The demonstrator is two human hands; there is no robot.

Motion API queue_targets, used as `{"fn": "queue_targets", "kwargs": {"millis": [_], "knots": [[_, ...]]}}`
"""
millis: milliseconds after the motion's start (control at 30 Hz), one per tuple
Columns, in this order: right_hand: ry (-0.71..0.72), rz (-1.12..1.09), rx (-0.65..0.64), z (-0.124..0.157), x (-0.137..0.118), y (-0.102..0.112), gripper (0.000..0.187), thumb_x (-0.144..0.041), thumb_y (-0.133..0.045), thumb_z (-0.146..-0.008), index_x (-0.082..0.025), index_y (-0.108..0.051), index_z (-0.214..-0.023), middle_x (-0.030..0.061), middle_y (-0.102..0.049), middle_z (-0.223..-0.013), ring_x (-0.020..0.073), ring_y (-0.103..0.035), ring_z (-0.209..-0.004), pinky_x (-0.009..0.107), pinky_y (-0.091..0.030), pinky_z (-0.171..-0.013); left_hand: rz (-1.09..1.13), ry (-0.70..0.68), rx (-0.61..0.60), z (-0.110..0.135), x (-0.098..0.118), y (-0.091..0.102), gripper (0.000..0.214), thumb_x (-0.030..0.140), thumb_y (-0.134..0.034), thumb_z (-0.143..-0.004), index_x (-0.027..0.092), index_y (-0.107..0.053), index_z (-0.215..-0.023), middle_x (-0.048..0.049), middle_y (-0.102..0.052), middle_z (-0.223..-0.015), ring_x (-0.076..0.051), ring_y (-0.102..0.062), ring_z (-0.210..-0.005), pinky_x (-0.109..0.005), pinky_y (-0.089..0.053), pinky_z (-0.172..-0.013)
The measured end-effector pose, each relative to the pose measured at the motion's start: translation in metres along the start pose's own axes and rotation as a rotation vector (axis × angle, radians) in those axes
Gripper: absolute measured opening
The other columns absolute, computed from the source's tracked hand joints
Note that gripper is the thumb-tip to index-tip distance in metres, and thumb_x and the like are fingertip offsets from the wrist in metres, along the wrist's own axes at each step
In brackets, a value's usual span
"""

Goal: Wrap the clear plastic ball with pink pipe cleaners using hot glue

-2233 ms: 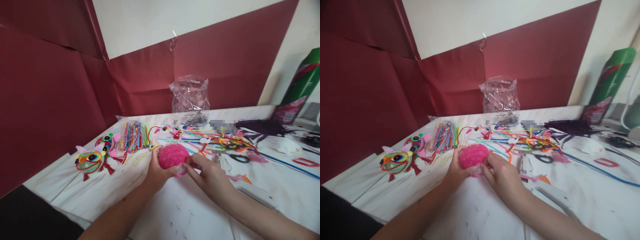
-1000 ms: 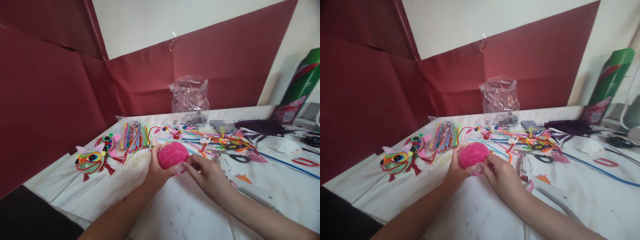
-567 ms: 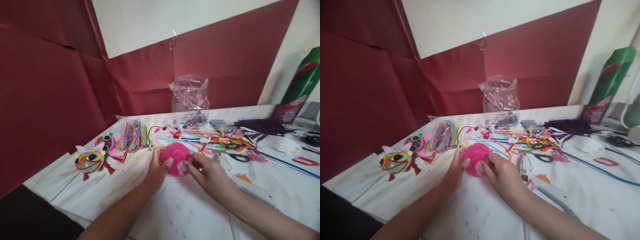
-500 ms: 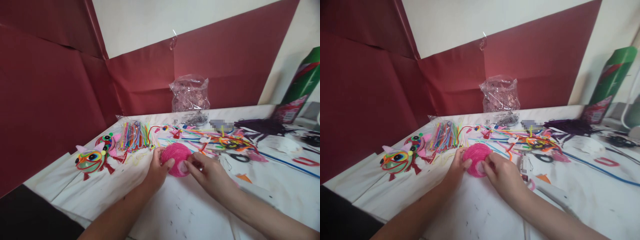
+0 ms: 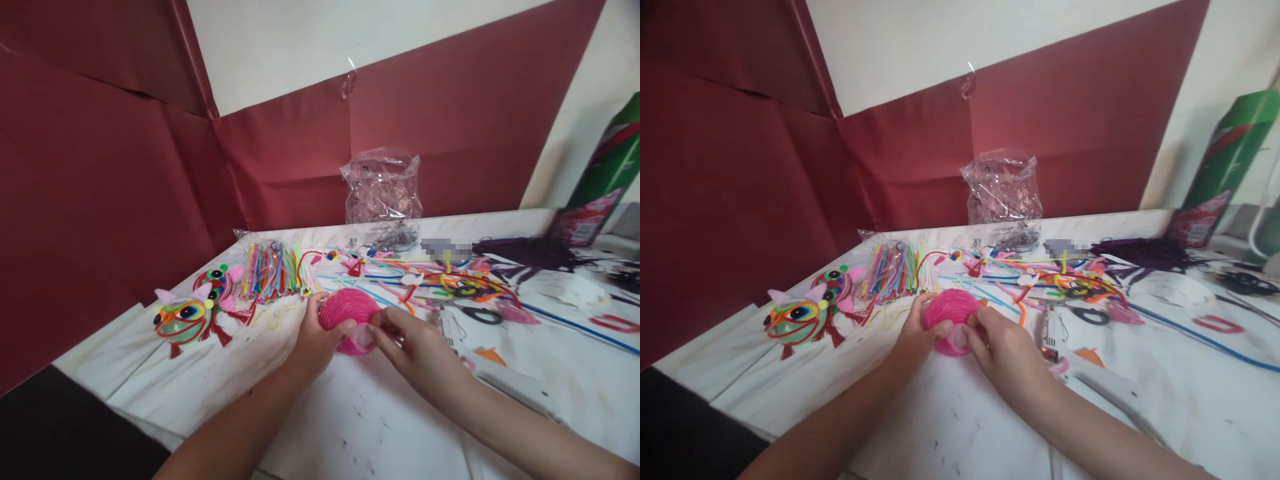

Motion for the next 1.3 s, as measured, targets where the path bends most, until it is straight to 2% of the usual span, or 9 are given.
{"fn": "queue_targets", "kwargs": {"millis": [200, 367, 533, 633, 800, 1033, 1300], "knots": [[0.022, 0.052, 0.024, -0.001, 0.001, 0.002, 0.017, -0.031, -0.043, -0.088, -0.024, -0.051, -0.075, 0.0028, -0.068, -0.064, 0.0193, -0.065, -0.055, 0.031, -0.050, -0.054, -0.020, -0.060, -0.033, 0.000, 0.000, -0.003, 0.057, 0.044, -0.074, -0.068, 0.020, -0.049, -0.114, -0.0083, -0.060, -0.110, -0.024, -0.060, -0.100, -0.035, -0.046, -0.085], [0.049, 0.076, 0.021, 0.000, -0.002, 0.001, 0.017, -0.029, -0.043, -0.088, -0.024, -0.051, -0.074, 0.0023, -0.067, -0.065, 0.0181, -0.064, -0.054, 0.030, -0.050, -0.052, -0.051, -0.010, -0.019, 0.001, -0.001, -0.003, 0.069, 0.031, -0.084, -0.055, 0.021, -0.050, -0.114, -0.0075, -0.059, -0.111, -0.025, -0.059, -0.101, -0.033, -0.047, -0.083], [0.047, 0.052, 0.037, -0.002, 0.002, 0.003, 0.018, -0.032, -0.045, -0.089, -0.021, -0.059, -0.084, 0.0052, -0.071, -0.073, 0.0199, -0.068, -0.061, 0.032, -0.054, -0.058, 0.133, 0.052, 0.016, -0.004, -0.008, -0.004, 0.066, 0.027, -0.080, -0.055, 0.020, -0.048, -0.113, -0.0048, -0.061, -0.101, -0.019, -0.060, -0.086, -0.030, -0.049, -0.075], [0.064, 0.066, 0.057, -0.004, 0.001, 0.010, 0.020, -0.031, -0.045, -0.089, -0.021, -0.061, -0.083, 0.0053, -0.072, -0.071, 0.0196, -0.068, -0.060, 0.032, -0.054, -0.057, 0.243, 0.077, 0.063, -0.006, -0.012, -0.002, 0.064, 0.025, -0.077, -0.056, 0.020, -0.047, -0.112, -0.0025, -0.062, -0.093, -0.017, -0.060, -0.078, -0.029, -0.049, -0.071], [0.088, 0.098, 0.068, -0.006, -0.004, 0.016, 0.020, -0.030, -0.046, -0.089, -0.022, -0.062, -0.079, 0.0040, -0.071, -0.068, 0.0185, -0.067, -0.057, 0.029, -0.052, -0.054, 0.295, 0.083, 0.077, -0.006, -0.009, -0.002, 0.064, 0.025, -0.078, -0.055, 0.020, -0.048, -0.111, -0.0017, -0.065, -0.089, -0.016, -0.061, -0.077, -0.029, -0.048, -0.073], [0.090, 0.101, 0.028, -0.002, -0.003, 0.007, 0.019, -0.028, -0.045, -0.089, -0.022, -0.062, -0.082, 0.0019, -0.070, -0.066, 0.0171, -0.066, -0.053, 0.027, -0.051, -0.050, 0.338, 0.070, 0.077, -0.003, -0.007, -0.002, 0.065, 0.025, -0.079, -0.054, 0.020, -0.048, -0.111, -0.0026, -0.065, -0.092, -0.017, -0.063, -0.077, -0.030, -0.049, -0.073], [0.328, 0.220, 0.115, 0.006, -0.015, 0.005, 0.022, -0.019, -0.041, -0.094, -0.018, -0.063, -0.095, 0.0063, -0.071, -0.077, 0.0174, -0.069, -0.062, 0.026, -0.053, -0.054, 0.330, 0.052, 0.073, -0.003, -0.005, -0.002, 0.063, 0.024, -0.078, -0.056, 0.021, -0.047, -0.110, -0.0019, -0.065, -0.092, -0.016, -0.062, -0.076, -0.030, -0.049, -0.073]]}}
Point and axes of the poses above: each hand's wrist, its own z-axis away from the middle knuckle, its own y-axis out of the back of the hand, x = y × z, the point moved 6 cm from there along -z, towards the middle knuckle
